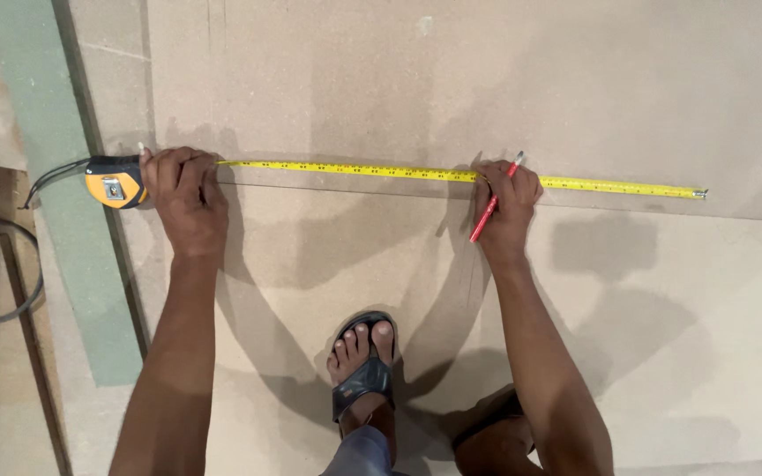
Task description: The person uses a tape measure and a red pencil to mark measurements on a tiled floor. They repeatedly extend the tape measure, align it with the floor tiles, and make marks at specific intervals.
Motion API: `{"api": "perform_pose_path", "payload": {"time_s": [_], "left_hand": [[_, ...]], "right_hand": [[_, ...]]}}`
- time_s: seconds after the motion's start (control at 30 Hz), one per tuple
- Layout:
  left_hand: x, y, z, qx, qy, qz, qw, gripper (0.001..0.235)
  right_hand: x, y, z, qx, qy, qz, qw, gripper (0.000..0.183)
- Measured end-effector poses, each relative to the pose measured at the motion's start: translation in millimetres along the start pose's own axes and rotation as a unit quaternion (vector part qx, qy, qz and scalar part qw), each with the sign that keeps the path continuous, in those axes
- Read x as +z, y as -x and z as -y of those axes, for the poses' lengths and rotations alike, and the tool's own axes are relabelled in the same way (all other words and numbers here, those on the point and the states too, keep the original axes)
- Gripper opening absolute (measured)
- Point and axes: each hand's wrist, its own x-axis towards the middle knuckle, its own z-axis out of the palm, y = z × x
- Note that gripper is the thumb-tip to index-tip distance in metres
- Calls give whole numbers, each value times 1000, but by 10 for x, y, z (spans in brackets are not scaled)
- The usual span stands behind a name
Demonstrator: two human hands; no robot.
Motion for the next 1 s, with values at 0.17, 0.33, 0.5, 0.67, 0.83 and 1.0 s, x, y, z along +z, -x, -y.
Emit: {"api": "perform_pose_path", "payload": {"time_s": [0.17, 0.33, 0.5, 0.67, 0.83, 1.0], "left_hand": [[-3, -27, -7, -7, -7, 5, 1000, 18], [1, -27, -7, -5, 2, -3, 1000, 19], [0, -44, -15, -7, 11, -10, 1000, 20], [-28, -58, 0, 4, 24, -22, 999, 20], [-27, -83, -35, -6, 10, -19, 1000, 22], [-35, -71, -9, -4, 8, -17, 1000, 21]], "right_hand": [[20, 41, -52, -7, -17, -7, 1000, 27], [-9, 36, -47, -14, -13, -3, 1000, 29], [-42, -10, -33, -35, -9, -3, 999, 31], [-36, -84, 38, -41, -18, 11, 999, 32], [28, -127, 159, -44, -36, 2, 998, 28], [256, 11, 428, -45, -92, -11, 995, 31]]}}
